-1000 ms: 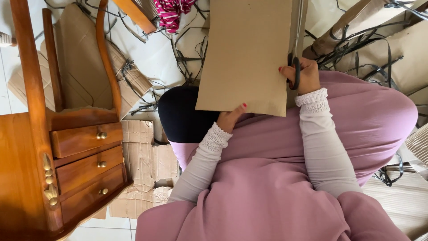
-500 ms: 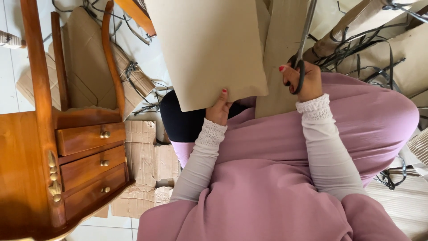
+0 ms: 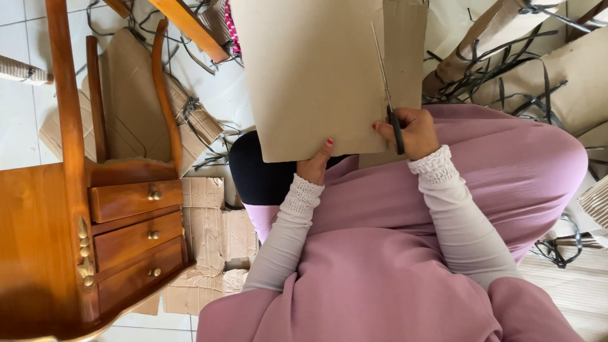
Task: The person sits on the floor and uses scissors to cut a piece of cardboard. They hold the cardboard with one hand and cut along its length with the other hand, creating a long strip.
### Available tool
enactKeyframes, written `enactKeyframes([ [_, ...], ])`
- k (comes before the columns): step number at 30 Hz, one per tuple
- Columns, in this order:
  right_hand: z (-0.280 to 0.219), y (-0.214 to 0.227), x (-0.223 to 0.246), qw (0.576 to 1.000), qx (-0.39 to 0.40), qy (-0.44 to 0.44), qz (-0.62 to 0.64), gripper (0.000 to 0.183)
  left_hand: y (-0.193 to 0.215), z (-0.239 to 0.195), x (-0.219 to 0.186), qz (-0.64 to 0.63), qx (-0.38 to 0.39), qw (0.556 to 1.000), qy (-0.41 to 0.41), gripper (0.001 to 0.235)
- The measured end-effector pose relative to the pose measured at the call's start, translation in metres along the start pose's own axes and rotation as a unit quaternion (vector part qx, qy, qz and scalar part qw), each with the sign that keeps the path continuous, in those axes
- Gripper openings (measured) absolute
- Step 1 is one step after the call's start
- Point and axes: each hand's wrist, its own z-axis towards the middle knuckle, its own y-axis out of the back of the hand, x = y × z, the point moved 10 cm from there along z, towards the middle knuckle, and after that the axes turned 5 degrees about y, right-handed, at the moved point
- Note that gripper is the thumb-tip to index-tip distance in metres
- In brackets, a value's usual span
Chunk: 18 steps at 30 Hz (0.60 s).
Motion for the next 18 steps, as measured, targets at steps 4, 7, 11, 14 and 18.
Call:
enactKeyframes([
  [4, 0.002, 0.026, -0.012, 0.994, -0.044, 0.013, -0.102, 0.03, -0.019, -0.008, -0.02, -0.042, 0.029, 0.998, -0.039, 0.054],
  [7, 0.0, 0.04, -0.009, 0.98, -0.076, 0.054, -0.178, 0.029, -0.031, -0.016, -0.033, -0.037, 0.028, 0.998, -0.037, 0.053],
  [11, -0.001, 0.04, 0.007, 0.989, -0.075, 0.058, -0.115, 0.038, -0.017, -0.009, -0.027, -0.073, 0.001, 0.996, -0.057, 0.05],
  [14, -0.005, 0.037, 0.024, 0.995, -0.053, 0.045, -0.069, 0.037, -0.011, -0.01, -0.03, -0.088, -0.019, 0.994, -0.066, 0.045],
  [18, -0.028, 0.022, 0.055, 0.999, 0.0, 0.013, 0.037, 0.038, -0.017, -0.014, -0.041, -0.101, -0.024, 0.993, -0.062, 0.044],
])
